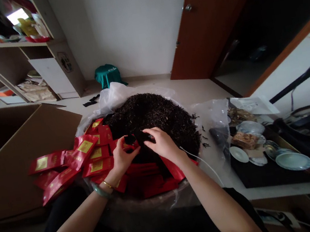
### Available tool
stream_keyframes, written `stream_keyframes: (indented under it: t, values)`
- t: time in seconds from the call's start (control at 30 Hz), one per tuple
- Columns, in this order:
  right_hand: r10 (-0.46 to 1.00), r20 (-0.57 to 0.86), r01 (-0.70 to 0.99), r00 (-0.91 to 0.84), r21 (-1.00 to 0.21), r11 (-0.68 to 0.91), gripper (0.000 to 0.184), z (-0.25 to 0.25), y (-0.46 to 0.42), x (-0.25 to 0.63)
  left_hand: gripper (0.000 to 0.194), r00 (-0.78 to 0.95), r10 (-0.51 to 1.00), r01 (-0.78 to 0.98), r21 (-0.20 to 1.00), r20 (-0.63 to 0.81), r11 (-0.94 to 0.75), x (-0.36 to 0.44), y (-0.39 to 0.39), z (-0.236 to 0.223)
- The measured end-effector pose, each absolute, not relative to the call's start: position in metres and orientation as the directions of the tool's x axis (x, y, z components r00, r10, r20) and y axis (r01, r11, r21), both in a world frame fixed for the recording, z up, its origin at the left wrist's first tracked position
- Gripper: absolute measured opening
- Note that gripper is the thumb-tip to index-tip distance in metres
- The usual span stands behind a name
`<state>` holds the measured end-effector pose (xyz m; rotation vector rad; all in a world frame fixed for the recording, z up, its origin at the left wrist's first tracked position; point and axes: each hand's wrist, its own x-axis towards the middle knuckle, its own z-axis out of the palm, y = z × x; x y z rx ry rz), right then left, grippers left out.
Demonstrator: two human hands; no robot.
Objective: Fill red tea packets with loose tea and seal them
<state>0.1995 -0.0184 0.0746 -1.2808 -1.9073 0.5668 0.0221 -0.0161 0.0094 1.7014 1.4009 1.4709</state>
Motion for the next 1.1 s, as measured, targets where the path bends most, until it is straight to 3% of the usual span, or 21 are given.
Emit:
stream_keyframes:
  t: [0.17, 0.3, 0.4, 0.67, 0.9, 1.1]
  values:
    - [0.845, 0.419, 0.543, -0.332, -0.648, 0.534, 0.027, 0.088, -0.032, 0.190, 0.056, -0.093, 0.902, 0.449, 0.827, 0.421, -0.339, 0.020, -0.015, 0.009]
    - [0.821, 0.334, 0.657, -0.464, -0.492, 0.571, 0.031, 0.089, -0.038, 0.185, 0.052, 0.002, 0.884, 0.525, 0.752, 0.467, -0.399, 0.018, -0.016, 0.007]
    - [0.846, 0.262, 0.739, -0.464, -0.413, 0.533, 0.024, 0.083, -0.037, 0.182, 0.059, 0.074, 0.871, 0.533, 0.720, 0.485, -0.446, 0.017, -0.017, 0.004]
    - [0.887, 0.292, 0.791, -0.359, -0.409, 0.455, 0.026, 0.078, -0.037, 0.176, 0.065, 0.135, 0.846, 0.600, 0.637, 0.515, -0.484, 0.020, -0.016, 0.001]
    - [0.888, 0.196, 0.782, -0.417, -0.421, 0.460, 0.002, 0.081, -0.036, 0.175, 0.070, 0.190, 0.818, 0.655, 0.551, 0.543, -0.518, 0.020, -0.016, 0.000]
    - [0.893, 0.225, 0.787, -0.390, -0.422, 0.450, 0.018, 0.087, -0.038, 0.181, 0.053, 0.145, 0.830, 0.671, 0.563, 0.538, -0.483, 0.019, -0.014, -0.003]
